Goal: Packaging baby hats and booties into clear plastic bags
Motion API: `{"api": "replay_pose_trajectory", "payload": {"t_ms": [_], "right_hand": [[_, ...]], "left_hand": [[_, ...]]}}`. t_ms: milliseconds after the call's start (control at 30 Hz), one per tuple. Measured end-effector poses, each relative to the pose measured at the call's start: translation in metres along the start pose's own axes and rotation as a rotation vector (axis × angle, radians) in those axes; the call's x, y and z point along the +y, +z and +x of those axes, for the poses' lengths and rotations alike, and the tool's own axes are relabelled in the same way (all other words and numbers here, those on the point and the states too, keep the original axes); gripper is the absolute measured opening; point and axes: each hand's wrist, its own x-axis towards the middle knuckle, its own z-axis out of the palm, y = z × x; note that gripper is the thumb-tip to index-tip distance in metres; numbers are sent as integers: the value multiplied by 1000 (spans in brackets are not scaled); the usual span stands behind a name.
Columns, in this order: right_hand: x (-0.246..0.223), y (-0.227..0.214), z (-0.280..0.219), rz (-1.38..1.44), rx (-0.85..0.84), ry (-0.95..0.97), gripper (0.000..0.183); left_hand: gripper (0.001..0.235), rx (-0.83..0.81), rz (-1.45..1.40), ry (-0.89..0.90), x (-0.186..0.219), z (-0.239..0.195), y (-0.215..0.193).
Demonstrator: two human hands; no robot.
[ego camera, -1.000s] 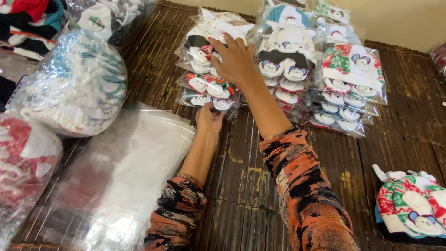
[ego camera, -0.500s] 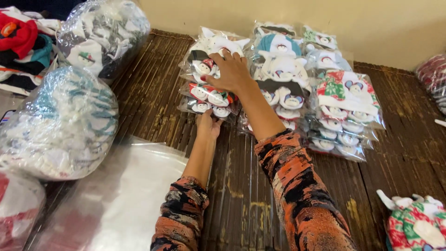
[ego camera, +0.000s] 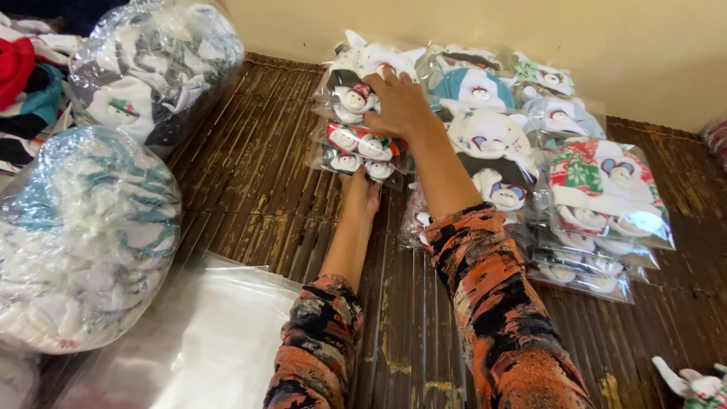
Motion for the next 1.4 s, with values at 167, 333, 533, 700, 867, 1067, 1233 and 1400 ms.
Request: {"api": "replay_pose_trajectory", "payload": {"t_ms": [167, 333, 533, 700, 867, 1067, 1233, 1400], "right_hand": [[9, 9, 13, -43, -20, 68, 78], [18, 26, 10, -185, 74, 65, 81], [-11, -12, -22, -148, 7, 89, 97], [-31, -68, -90, -15, 36, -88, 75], [5, -147, -217, 105, 134, -238, 42], [51, -214, -398, 109, 64, 35, 40], [99, -220, -562, 282, 35, 385, 51], [107, -205, -657, 133, -75, 637, 61]], "left_hand": [[43, 36, 41, -56, 7, 4, 13], [37, 7, 14, -45, -9, 29, 3], [45, -94, -52, -32, -11, 39, -6], [74, 108, -78, -76, -22, 38, -21], [75, 134, 9, -119, -40, 38, -62], [22, 184, 86, -175, 23, -78, -22], [38, 16, 171, -178, 59, -181, -11], [11, -367, 413, -390, 52, -317, 9]]}}
